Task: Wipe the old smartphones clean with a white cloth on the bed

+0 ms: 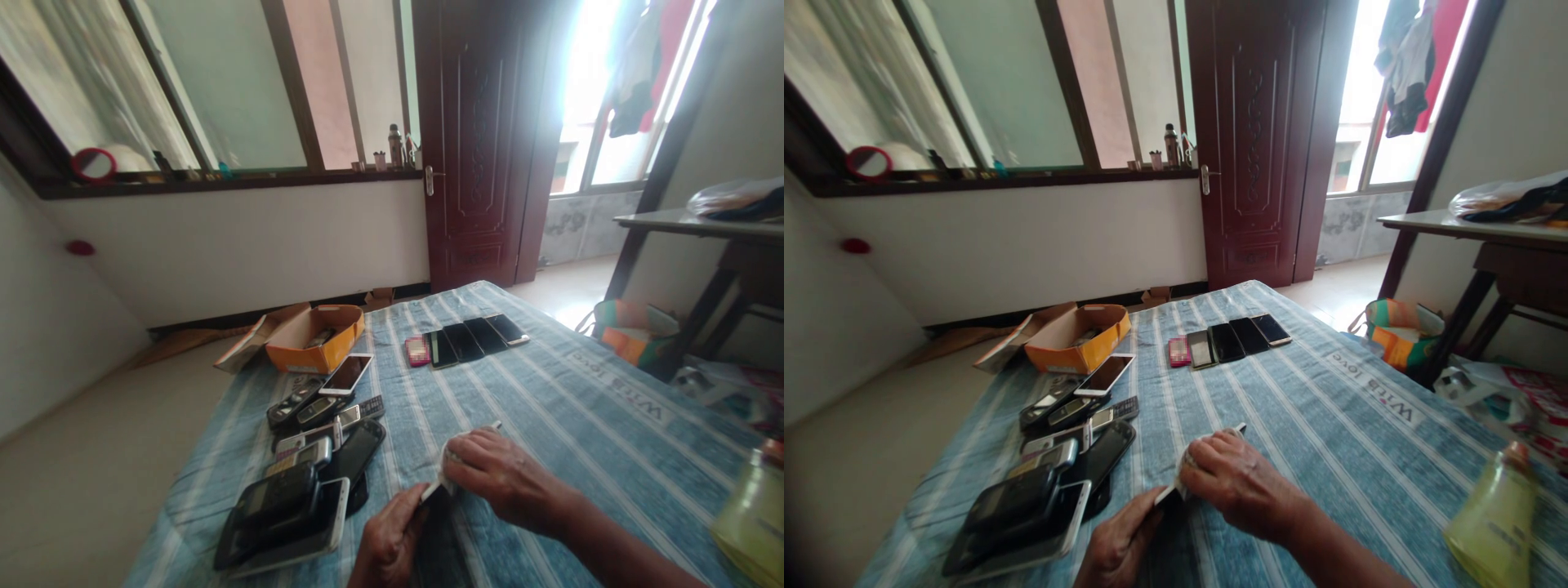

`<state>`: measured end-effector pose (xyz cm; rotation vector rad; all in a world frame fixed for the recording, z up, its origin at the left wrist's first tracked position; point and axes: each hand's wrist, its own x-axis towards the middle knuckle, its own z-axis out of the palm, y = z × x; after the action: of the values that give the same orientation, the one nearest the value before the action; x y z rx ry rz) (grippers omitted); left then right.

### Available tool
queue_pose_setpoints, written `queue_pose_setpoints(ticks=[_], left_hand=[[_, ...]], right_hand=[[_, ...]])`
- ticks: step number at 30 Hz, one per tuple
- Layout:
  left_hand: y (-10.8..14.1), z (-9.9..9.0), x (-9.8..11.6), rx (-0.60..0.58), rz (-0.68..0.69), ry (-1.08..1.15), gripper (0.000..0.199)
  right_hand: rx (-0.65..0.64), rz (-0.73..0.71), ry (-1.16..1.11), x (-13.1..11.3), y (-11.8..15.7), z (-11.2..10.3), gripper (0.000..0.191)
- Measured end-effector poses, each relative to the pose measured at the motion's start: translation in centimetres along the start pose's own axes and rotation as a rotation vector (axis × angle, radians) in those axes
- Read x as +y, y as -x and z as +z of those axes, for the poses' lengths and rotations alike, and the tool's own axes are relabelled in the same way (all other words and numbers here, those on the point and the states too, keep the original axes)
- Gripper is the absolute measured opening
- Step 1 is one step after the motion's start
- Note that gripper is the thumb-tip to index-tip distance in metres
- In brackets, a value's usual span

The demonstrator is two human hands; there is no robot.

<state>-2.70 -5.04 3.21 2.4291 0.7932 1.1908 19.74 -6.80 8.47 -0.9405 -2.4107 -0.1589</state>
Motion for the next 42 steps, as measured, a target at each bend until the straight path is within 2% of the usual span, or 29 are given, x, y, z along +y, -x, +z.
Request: queue_pose_setpoints(ticks=[7, 15, 25, 38, 42], left_hand=[[0.2, 0.2, -0.2, 0.030, -0.008, -0.001, 0.023], [-0.1, -0.3, 0.3, -0.069, -0.130, 0.086, 0.025], [0.3, 0.2, -0.2, -0.014, -0.019, 0.020, 0.023], [-0.1, 0.1, 0.5, 0.017, -0.049, 0.049, 0.020], [-0.1, 0.1, 0.4, 0.015, -0.033, 0.058, 0.021]], right_hand=[[-0.012, -0.030, 0.051, -0.8, -0.7, 0.3, 0.017], [0.053, -0.086, 0.043, -2.3, -1.7, 0.5, 0.015], [0.079, -0.086, 0.033, 0.3, 0.2, 0.2, 0.015], [0.101, -0.035, -0.014, 4.0, 2.7, -0.4, 0.021], [0.140, 0.038, -0.054, 4.0, 3.1, -0.2, 0.024]])
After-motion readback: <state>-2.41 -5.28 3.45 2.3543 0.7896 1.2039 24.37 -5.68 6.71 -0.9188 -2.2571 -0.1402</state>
